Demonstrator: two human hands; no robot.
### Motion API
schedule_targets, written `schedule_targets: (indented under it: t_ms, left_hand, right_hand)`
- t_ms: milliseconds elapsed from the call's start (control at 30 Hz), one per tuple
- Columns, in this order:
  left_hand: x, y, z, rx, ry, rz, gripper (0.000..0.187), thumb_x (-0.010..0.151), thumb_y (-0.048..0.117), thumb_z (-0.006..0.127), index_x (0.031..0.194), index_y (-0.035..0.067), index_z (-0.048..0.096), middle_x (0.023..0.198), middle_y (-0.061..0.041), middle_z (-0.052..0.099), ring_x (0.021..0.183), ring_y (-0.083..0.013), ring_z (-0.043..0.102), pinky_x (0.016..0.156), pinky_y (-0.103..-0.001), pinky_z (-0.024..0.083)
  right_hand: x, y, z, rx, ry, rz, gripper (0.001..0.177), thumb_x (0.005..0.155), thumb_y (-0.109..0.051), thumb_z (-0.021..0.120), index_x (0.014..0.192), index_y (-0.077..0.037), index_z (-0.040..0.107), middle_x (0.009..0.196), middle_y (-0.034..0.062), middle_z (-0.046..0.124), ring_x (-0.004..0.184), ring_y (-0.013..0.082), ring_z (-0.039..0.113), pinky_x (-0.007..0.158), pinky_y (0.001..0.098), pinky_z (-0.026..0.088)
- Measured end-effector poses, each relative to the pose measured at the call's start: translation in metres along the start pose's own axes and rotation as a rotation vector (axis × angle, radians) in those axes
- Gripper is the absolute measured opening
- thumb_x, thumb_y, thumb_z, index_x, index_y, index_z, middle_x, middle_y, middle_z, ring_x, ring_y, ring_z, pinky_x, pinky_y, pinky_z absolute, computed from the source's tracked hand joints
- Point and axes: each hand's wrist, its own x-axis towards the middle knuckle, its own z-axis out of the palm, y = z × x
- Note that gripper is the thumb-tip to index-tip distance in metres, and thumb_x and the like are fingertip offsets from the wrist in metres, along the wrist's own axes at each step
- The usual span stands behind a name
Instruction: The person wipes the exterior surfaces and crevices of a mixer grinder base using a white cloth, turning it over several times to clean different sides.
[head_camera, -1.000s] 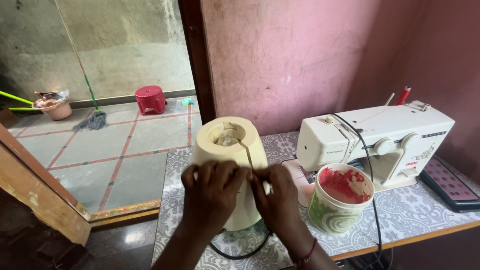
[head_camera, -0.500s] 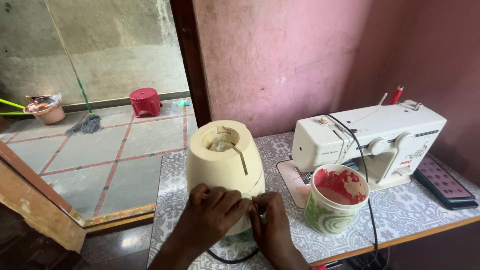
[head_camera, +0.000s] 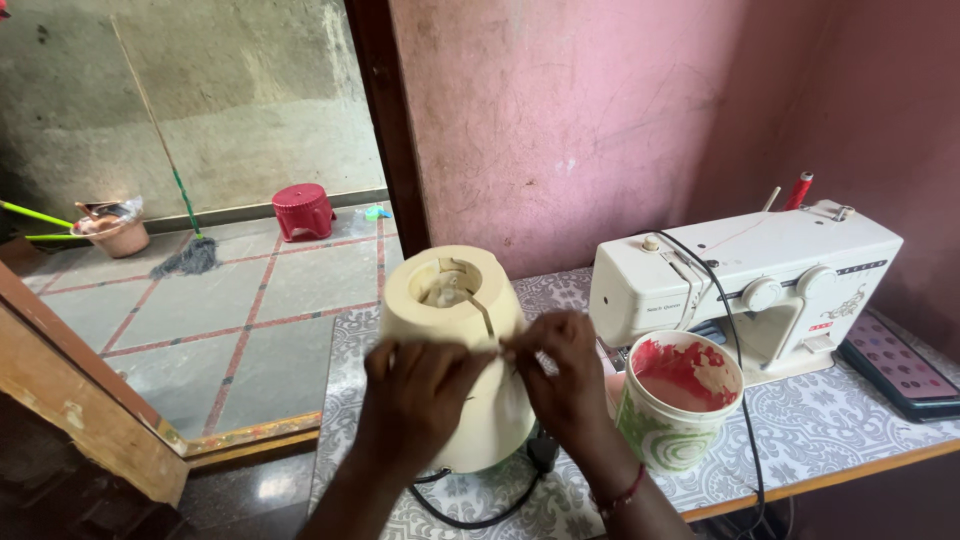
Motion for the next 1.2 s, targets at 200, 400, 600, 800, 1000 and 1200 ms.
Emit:
schedule_targets:
  t_ms: [200, 400, 600, 800, 1000, 1200]
  left_hand:
    - [-0.102, 0.038, 0.028, -0.199, -0.192, -0.074, 0.026, 0.087, 0.016, 0.071, 0.112, 0.014, 0.075, 0.092, 0.000, 0.058, 0.091, -0.0191, 0.060, 0.088, -0.041, 0.048]
    - [-0.093, 0.024, 0.014, -0.125, -0.116, 0.004, 0.033, 0.083, 0.014, 0.073, 0.116, 0.012, 0.075, 0.096, -0.003, 0.061, 0.090, -0.0210, 0.060, 0.082, -0.038, 0.050]
    - [-0.032, -0.004, -0.007, -0.052, 0.105, -0.128, 0.033, 0.081, 0.007, 0.076, 0.112, 0.018, 0.077, 0.098, -0.001, 0.063, 0.092, -0.0211, 0.062, 0.083, -0.039, 0.051]
    - [-0.091, 0.011, 0.022, -0.337, 0.036, -0.245, 0.022, 0.086, 0.007, 0.078, 0.107, 0.013, 0.078, 0.094, -0.004, 0.063, 0.088, -0.0195, 0.063, 0.076, -0.033, 0.052]
    - [-0.135, 0.032, 0.024, -0.346, -0.199, -0.229, 0.027, 0.077, 0.008, 0.078, 0.105, 0.009, 0.078, 0.092, -0.005, 0.064, 0.091, -0.0245, 0.065, 0.078, -0.036, 0.056]
    - [-0.067, 0.005, 0.010, -0.219, 0.093, -0.206, 0.024, 0.084, 0.008, 0.078, 0.107, 0.016, 0.076, 0.097, -0.004, 0.063, 0.093, -0.0239, 0.064, 0.081, -0.036, 0.054]
  right_hand:
    - [-0.086, 0.011, -0.002, 0.147, -0.309, 0.054, 0.016, 0.082, -0.002, 0.077, 0.095, -0.009, 0.070, 0.097, 0.0093, 0.066, 0.088, 0.0240, 0.067, 0.072, 0.0333, 0.057]
    - [-0.078, 0.001, -0.007, 0.044, -0.344, -0.070, 0.029, 0.079, 0.000, 0.073, 0.106, -0.010, 0.076, 0.103, 0.0119, 0.070, 0.094, 0.0301, 0.070, 0.076, 0.0374, 0.059]
    - [-0.005, -0.021, 0.003, 0.021, -0.138, 0.069, 0.023, 0.086, 0.000, 0.076, 0.108, -0.008, 0.075, 0.099, 0.0113, 0.069, 0.088, 0.0280, 0.071, 0.074, 0.0366, 0.058]
    - [-0.051, -0.026, 0.001, 0.003, -0.281, -0.030, 0.029, 0.083, 0.003, 0.072, 0.109, -0.010, 0.077, 0.100, 0.0113, 0.069, 0.087, 0.0267, 0.070, 0.071, 0.0344, 0.058]
    - [-0.097, -0.013, -0.005, -0.029, -0.535, -0.276, 0.040, 0.075, -0.006, 0.074, 0.115, -0.007, 0.070, 0.112, 0.0127, 0.069, 0.100, 0.0314, 0.070, 0.082, 0.0414, 0.058]
    - [-0.034, -0.020, 0.002, -0.005, -0.241, -0.081, 0.026, 0.084, -0.003, 0.079, 0.109, -0.010, 0.074, 0.102, 0.0100, 0.068, 0.091, 0.0276, 0.069, 0.075, 0.0361, 0.057]
